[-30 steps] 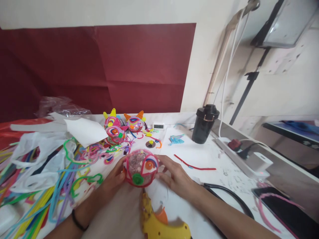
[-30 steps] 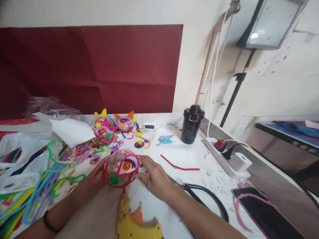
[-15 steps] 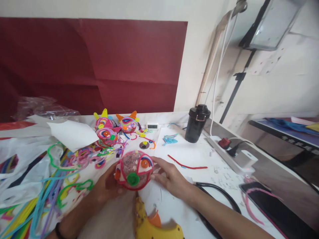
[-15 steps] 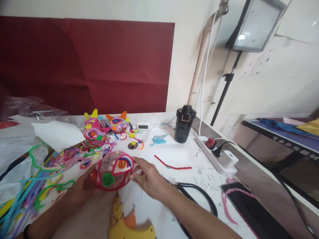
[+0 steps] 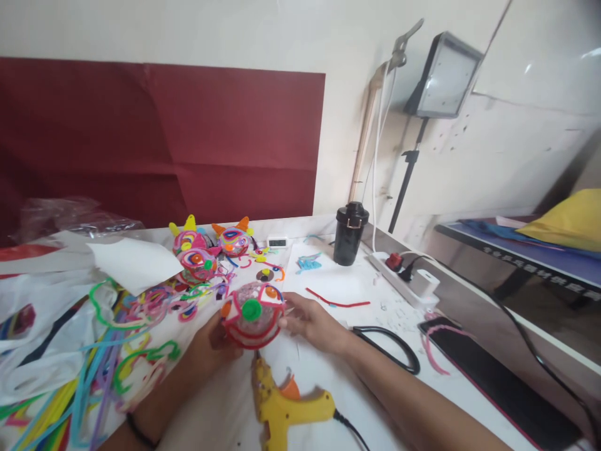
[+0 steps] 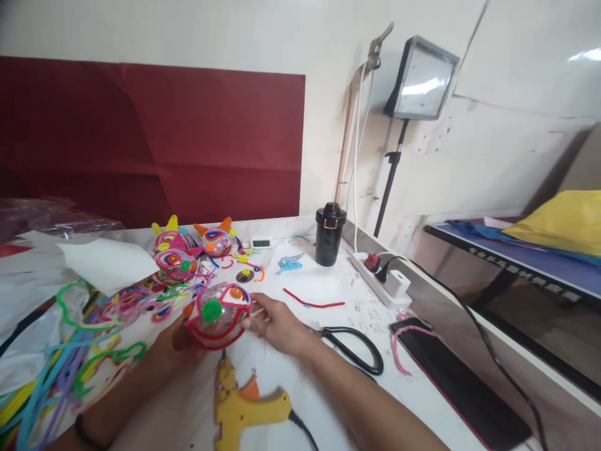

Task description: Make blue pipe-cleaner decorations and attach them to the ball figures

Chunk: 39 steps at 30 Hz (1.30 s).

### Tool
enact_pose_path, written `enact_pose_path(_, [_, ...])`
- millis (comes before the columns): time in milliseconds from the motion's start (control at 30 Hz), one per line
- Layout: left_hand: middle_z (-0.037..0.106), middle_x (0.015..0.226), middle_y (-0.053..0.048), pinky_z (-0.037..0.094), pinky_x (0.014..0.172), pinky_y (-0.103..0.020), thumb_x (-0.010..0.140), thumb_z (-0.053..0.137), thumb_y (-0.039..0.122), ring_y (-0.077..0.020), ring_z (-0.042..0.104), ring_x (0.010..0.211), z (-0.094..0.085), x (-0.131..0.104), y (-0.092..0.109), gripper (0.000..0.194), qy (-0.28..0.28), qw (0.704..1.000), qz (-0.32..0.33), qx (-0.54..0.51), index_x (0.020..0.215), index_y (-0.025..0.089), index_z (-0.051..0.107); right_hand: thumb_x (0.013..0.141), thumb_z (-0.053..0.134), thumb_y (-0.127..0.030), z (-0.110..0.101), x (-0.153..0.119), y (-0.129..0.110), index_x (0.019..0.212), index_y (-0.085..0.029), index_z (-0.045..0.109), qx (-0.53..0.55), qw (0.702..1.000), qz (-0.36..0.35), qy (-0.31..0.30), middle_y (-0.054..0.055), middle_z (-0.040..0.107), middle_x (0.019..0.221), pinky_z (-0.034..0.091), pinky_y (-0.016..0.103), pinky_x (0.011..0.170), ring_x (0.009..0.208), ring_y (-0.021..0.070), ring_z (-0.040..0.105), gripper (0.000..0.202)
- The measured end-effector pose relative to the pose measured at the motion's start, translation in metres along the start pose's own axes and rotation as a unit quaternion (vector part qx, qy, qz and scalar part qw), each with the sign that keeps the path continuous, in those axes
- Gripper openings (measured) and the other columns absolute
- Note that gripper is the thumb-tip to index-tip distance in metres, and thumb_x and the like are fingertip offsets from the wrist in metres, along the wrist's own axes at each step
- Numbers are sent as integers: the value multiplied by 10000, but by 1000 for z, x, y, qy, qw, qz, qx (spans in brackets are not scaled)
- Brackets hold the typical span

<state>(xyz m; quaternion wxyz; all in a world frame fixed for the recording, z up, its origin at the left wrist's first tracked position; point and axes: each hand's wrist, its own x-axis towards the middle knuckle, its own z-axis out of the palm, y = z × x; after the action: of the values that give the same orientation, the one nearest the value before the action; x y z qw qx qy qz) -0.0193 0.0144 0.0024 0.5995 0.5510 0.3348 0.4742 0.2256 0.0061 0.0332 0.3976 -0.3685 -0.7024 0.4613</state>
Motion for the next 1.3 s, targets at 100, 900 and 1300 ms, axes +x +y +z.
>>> enact_pose_path(100, [674, 1134, -95, 501, 866, -445, 527, 831, 198, -369, 565, 1097, 4, -1, 1, 627, 28, 999, 2, 24, 1119, 224, 627, 765, 603, -526, 9, -4, 5, 1168, -192, 518, 64, 998, 16, 19, 62, 589, 1000, 513, 270, 604, 723, 137, 584, 531])
enact_pose_path(900, [671, 1114, 8, 525, 839, -386, 524, 824, 236, -320, 598, 1046, 17, 1, 2, 602, 86, 994, 9, 63, 1056, 300, 548, 833, 535, -493, 17, -26, 4, 1160, -198, 530, 41, 994, 10, 101, 21, 613, 817, 473, 266, 665, 741, 155, 563, 441])
enact_pose_path(1300, [690, 1032, -58, 566, 709, -303, 506, 826, 184, -253, 668, 884, 20, -4, 7, 736, 125, 992, -31, 3, 1179, 261, 541, 840, 565, -414, 19, -26, 4, 1170, -155, 498, 88, 991, 5, 100, 19, 577, 764, 451, 275, 638, 676, 140, 535, 425])
